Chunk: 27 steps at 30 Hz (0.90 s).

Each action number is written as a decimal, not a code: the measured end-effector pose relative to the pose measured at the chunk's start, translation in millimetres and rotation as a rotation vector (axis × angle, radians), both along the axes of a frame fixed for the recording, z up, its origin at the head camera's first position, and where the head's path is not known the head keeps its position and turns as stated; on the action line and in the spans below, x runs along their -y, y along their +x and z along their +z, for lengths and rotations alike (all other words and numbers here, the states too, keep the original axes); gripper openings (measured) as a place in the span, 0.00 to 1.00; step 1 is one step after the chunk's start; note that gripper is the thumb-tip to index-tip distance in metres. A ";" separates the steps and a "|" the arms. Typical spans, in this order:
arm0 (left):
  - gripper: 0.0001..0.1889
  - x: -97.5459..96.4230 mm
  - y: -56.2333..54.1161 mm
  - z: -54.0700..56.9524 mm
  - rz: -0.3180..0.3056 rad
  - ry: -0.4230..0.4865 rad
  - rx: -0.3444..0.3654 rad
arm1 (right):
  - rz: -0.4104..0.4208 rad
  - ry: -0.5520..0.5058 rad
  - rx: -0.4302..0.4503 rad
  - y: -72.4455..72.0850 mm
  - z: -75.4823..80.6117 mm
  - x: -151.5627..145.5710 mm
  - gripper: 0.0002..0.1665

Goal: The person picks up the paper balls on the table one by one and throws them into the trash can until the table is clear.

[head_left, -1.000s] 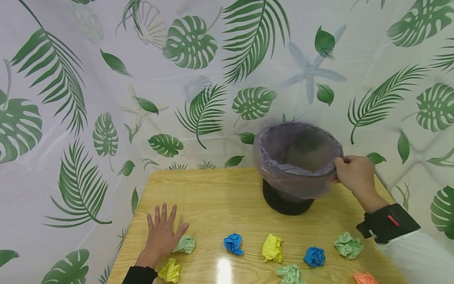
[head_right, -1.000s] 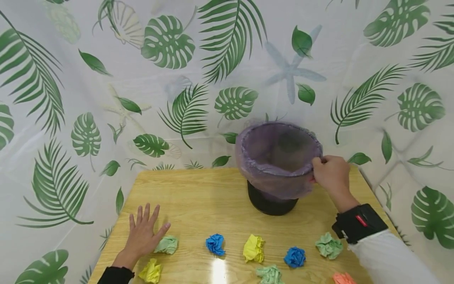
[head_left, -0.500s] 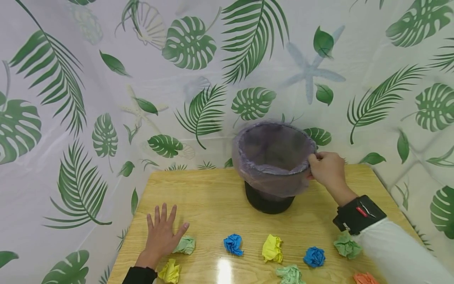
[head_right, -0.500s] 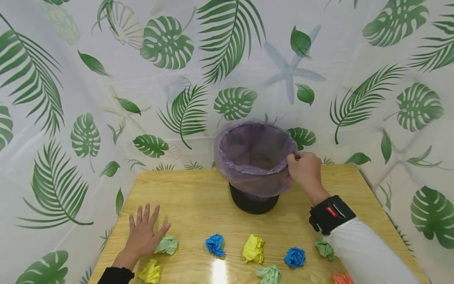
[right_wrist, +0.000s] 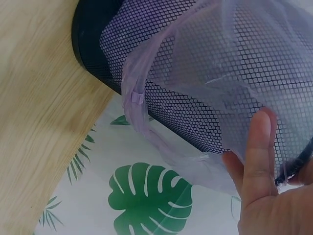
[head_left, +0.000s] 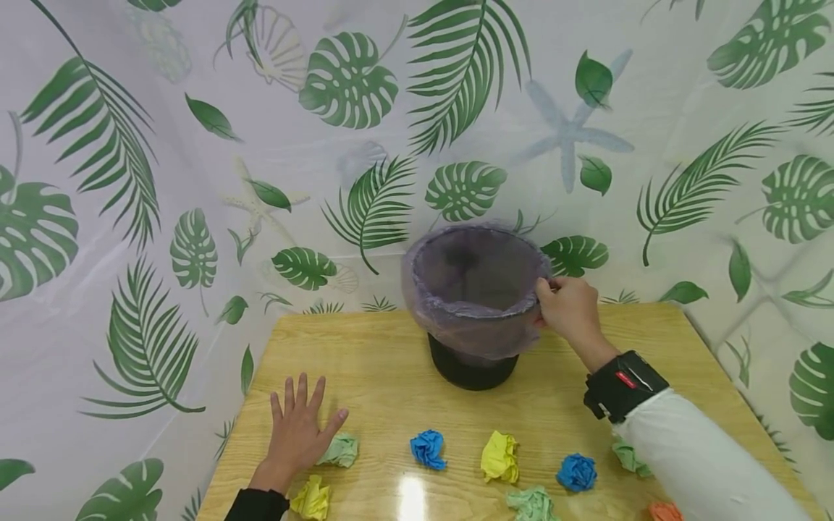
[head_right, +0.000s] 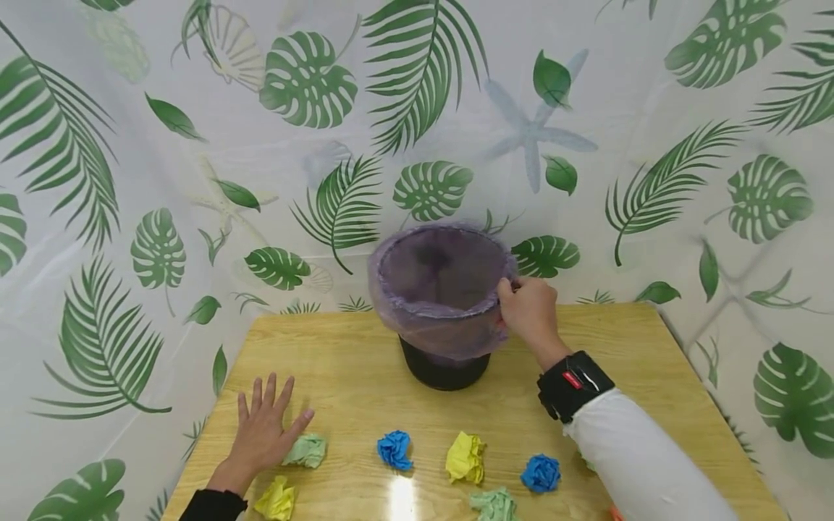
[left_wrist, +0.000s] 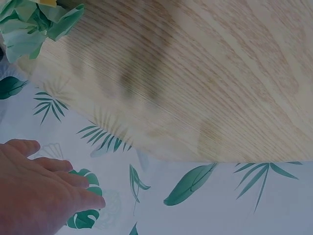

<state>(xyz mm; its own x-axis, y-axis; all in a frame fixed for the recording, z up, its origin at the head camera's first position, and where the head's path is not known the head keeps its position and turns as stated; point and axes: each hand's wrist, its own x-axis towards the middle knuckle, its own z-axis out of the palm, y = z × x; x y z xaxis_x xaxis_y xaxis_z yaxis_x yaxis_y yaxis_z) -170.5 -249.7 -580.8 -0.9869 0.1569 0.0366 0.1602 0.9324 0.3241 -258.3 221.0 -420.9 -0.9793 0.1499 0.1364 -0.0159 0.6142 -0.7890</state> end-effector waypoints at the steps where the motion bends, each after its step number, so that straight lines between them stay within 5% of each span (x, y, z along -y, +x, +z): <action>1: 0.45 -0.1 0.1 0.1 0.001 -0.001 -0.004 | 0.002 -0.005 0.003 -1.2 -0.1 1.9 0.26; 12: 0.46 -2.1 -0.6 -0.1 0.005 0.001 0.009 | -0.007 -0.020 0.007 -8.6 -4.6 12.2 0.27; 20: 0.45 -5.1 0.3 2.9 -0.001 0.002 0.011 | 0.015 -0.005 0.062 3.4 -5.0 3.4 0.48; 27: 0.45 -8.7 0.2 3.7 -0.008 0.041 0.016 | -0.007 0.031 0.009 15.6 -13.6 -10.4 0.51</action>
<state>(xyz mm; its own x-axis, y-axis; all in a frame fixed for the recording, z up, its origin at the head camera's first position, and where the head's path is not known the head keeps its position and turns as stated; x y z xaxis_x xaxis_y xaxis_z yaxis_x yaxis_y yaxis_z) -170.3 -241.0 -577.1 -0.9862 0.1634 0.0272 0.1620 0.9171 0.3643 -242.8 231.4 -434.5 -0.9795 0.1523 0.1319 -0.0045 0.6381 -0.7699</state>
